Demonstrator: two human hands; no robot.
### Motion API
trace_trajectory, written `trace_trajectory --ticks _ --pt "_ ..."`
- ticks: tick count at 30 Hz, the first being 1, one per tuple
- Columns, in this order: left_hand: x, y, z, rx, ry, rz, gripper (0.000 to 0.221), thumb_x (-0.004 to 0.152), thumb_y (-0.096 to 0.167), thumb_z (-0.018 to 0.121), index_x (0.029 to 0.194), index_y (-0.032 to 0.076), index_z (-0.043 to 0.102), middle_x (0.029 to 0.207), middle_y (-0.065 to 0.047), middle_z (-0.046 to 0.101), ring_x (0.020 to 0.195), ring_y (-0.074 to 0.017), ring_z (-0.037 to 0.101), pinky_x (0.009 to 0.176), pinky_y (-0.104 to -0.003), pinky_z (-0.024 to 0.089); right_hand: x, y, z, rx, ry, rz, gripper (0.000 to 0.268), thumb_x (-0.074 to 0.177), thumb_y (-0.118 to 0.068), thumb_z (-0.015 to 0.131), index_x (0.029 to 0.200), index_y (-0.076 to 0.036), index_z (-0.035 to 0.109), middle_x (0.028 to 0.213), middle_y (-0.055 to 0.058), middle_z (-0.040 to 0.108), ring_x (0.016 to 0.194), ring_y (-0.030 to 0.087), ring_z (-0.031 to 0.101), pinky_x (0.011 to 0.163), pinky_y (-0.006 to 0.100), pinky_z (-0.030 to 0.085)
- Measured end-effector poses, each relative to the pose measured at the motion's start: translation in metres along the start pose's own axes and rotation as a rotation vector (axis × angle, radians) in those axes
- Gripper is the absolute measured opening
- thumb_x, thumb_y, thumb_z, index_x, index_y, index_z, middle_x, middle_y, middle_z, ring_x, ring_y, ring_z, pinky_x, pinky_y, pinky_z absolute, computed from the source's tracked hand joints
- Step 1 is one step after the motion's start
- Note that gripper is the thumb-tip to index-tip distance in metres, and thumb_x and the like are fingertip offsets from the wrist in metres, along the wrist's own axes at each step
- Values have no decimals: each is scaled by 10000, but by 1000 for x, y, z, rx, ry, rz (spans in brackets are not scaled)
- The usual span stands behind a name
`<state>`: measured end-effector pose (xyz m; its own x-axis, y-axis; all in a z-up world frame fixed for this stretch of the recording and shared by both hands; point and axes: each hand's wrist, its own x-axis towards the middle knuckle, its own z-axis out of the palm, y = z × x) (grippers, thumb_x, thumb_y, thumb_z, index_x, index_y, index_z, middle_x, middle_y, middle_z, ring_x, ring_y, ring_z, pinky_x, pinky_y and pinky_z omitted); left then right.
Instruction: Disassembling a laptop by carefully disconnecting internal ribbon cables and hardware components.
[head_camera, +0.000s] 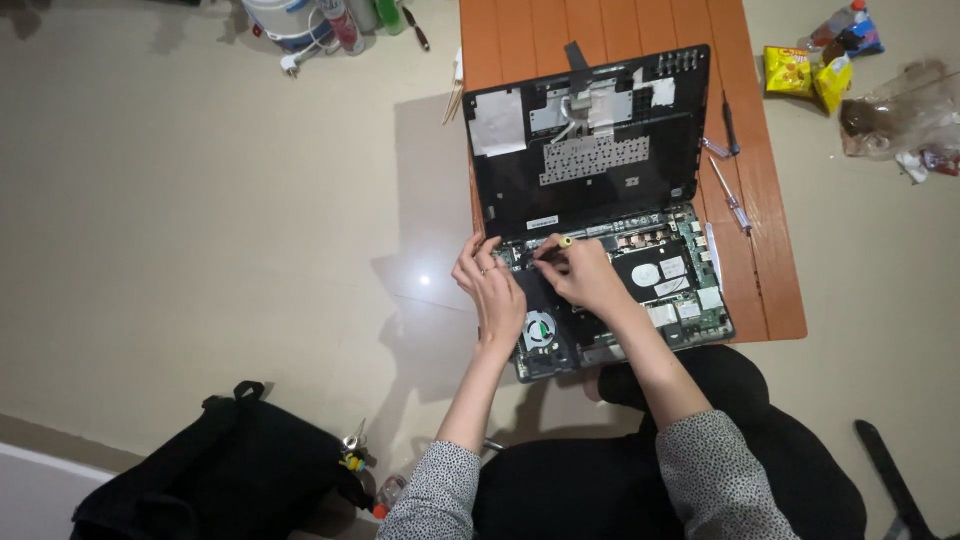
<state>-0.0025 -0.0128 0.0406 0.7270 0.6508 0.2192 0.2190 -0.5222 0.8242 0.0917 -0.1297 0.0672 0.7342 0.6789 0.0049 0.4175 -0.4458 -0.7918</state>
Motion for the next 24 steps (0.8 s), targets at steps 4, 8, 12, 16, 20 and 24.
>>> trace_trajectory --ticks 4,8,12,16,20,24 --pt "0 4 -4 22 -51 -4 296 1019 36 380 1292 111 469 1411 -90 312 1244 -353 269 1089 -521 233 0 3 0 -13 -13 45 169 833 -63 748 999 -78 723 867 165 774 846 326 762 729 370 627" --pt "3 10 -11 -3 -85 -41 297 1022 10 360 1285 90 471 1395 -97 316 1238 -336 260 1096 -496 233 6 -5 -8 24 -65 8 170 839 -39 734 1007 -23 715 869 211 768 830 355 762 758 391 630" --pt "3 9 -11 -17 -90 -27 304 1028 7 335 1299 95 441 1388 -96 312 1243 -348 268 1092 -516 227 10 -11 -18 -12 -151 -99 165 847 3 709 1012 -7 700 870 219 765 843 377 761 773 446 628" --pt "3 4 -8 -16 -97 -30 290 1039 33 321 1302 97 426 1401 -92 306 1263 -358 259 1098 -525 216 16 -10 -27 -92 -219 -210 167 852 -10 701 1017 -39 701 859 201 766 853 390 752 771 468 607" --pt "4 6 -9 -6 -105 -44 290 1036 26 323 1296 98 427 1411 -85 306 1269 -353 259 1105 -526 216 23 -14 -31 -157 -282 -215 147 868 -29 700 1015 -40 711 873 184 777 854 366 761 794 443 612" --pt "4 7 -9 -19 -100 -37 284 1038 26 311 1288 94 426 1403 -93 304 1255 -355 259 1106 -521 210 31 -10 -33 -229 -364 -312 134 880 -41 676 1009 -68 699 879 152 781 853 350 760 799 432 610"
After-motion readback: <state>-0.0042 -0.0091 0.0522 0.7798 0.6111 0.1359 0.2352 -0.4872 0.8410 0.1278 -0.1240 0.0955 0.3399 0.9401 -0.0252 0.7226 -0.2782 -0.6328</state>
